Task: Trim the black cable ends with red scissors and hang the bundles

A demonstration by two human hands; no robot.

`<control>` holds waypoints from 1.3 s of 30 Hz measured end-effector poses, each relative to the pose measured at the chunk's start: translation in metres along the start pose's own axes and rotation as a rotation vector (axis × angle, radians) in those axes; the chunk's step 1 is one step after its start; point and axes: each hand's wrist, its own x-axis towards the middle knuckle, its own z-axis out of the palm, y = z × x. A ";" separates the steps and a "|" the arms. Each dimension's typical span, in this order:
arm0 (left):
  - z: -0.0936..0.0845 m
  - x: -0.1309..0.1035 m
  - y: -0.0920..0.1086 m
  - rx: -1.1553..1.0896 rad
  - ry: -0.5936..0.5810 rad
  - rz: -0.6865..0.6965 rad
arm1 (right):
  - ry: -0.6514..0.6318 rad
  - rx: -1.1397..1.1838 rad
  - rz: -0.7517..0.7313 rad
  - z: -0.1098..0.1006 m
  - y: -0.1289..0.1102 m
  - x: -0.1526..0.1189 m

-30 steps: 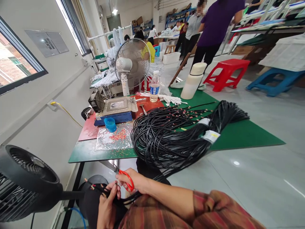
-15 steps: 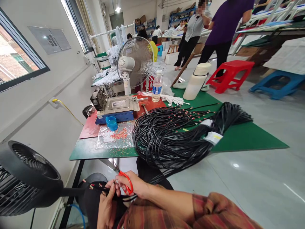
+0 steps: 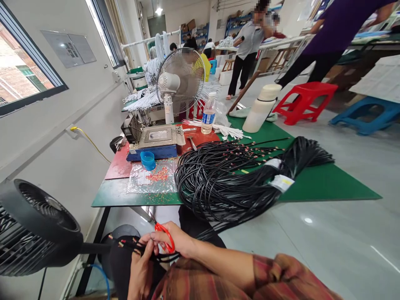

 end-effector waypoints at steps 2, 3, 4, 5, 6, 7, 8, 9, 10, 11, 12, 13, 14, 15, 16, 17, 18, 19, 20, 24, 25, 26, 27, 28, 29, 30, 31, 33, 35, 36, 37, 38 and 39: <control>0.001 -0.001 0.000 -0.007 0.004 0.004 | 0.037 -0.019 -0.034 0.002 0.002 -0.001; 0.002 -0.001 0.000 -0.014 0.013 0.004 | 0.059 -0.032 -0.055 0.003 0.003 -0.002; 0.003 -0.001 0.000 -0.022 0.022 0.000 | 0.080 -0.047 -0.074 0.004 0.004 -0.003; 0.003 -0.001 0.000 -0.031 0.034 -0.003 | 0.098 -0.061 -0.091 0.005 0.005 -0.003; 0.004 -0.001 0.000 -0.038 0.045 -0.002 | 0.112 -0.076 -0.104 0.006 0.006 -0.004; 0.004 -0.001 0.000 -0.040 0.052 0.000 | 0.123 -0.092 -0.113 0.006 0.007 -0.004; 0.005 -0.001 0.000 -0.040 0.055 0.006 | 0.130 -0.105 -0.114 0.006 0.007 -0.004; 0.005 -0.001 0.001 -0.040 0.053 0.015 | 0.134 -0.114 -0.111 0.006 0.008 -0.005; 0.005 0.000 0.000 -0.042 0.050 0.023 | 0.135 -0.118 -0.106 0.006 0.009 -0.005; 0.005 0.000 0.000 -0.048 0.049 0.026 | 0.135 -0.114 -0.098 0.006 0.009 -0.005; 0.005 0.000 0.000 -0.055 0.049 0.024 | 0.135 -0.102 -0.086 0.006 0.010 -0.005; 0.004 0.001 0.000 -0.058 0.051 0.023 | 0.138 -0.084 -0.072 0.006 0.010 -0.004; 0.004 0.001 -0.001 -0.054 0.051 0.026 | 0.144 -0.067 -0.061 0.006 0.011 -0.004; 0.003 0.001 -0.001 -0.039 0.049 0.036 | 0.150 -0.054 -0.052 0.006 0.011 -0.004; 0.002 0.002 -0.001 -0.015 0.045 0.051 | 0.157 -0.048 -0.045 0.005 0.011 -0.004; 0.002 0.002 -0.001 0.011 0.044 0.066 | 0.164 -0.051 -0.042 0.005 0.011 -0.004; 0.002 0.001 -0.001 0.034 0.042 0.078 | 0.169 -0.062 -0.044 0.005 0.011 -0.003; 0.002 0.001 -0.001 0.051 0.043 0.083 | 0.170 -0.077 -0.047 0.004 0.011 -0.003; 0.003 0.001 0.000 0.062 0.047 0.084 | 0.169 -0.093 -0.052 0.004 0.011 -0.003; 0.003 0.000 0.000 0.070 0.068 0.080 | 0.166 -0.102 -0.030 0.004 0.010 -0.003; 0.003 -0.001 0.000 0.065 0.064 0.081 | 0.164 -0.089 -0.020 0.004 0.009 -0.004; 0.003 0.000 -0.001 0.057 0.054 0.083 | 0.161 -0.073 -0.015 0.005 0.009 -0.004; 0.002 0.000 -0.002 0.046 0.043 0.084 | 0.153 -0.058 -0.011 0.006 0.008 -0.005; 0.001 0.000 -0.002 0.031 0.033 0.082 | 0.142 -0.047 -0.011 0.006 0.007 -0.005; 0.000 0.000 -0.003 0.015 0.027 0.077 | 0.131 -0.041 -0.010 0.007 0.007 -0.006; 0.000 0.001 -0.004 0.000 0.028 0.070 | 0.123 -0.039 -0.007 0.007 0.006 -0.006; -0.001 0.001 -0.004 -0.012 0.033 0.062 | 0.116 -0.043 -0.004 0.008 0.006 -0.006; 0.000 0.001 -0.003 -0.026 0.047 0.050 | 0.116 -0.044 0.002 0.007 0.007 -0.005; 0.001 0.000 -0.001 -0.029 0.053 0.047 | 0.131 -0.005 0.024 0.006 0.008 -0.002; 0.002 -0.001 0.000 -0.032 0.054 0.047 | 0.138 0.024 0.044 0.005 0.008 -0.001; 0.003 -0.001 0.001 -0.036 0.055 0.046 | 0.142 0.054 0.071 0.004 0.008 0.001; 0.004 -0.002 0.002 -0.041 0.059 0.042 | 0.145 0.080 0.101 0.003 0.008 0.002; 0.005 -0.002 0.002 -0.046 0.063 0.038 | 0.144 0.096 0.127 0.002 0.007 0.004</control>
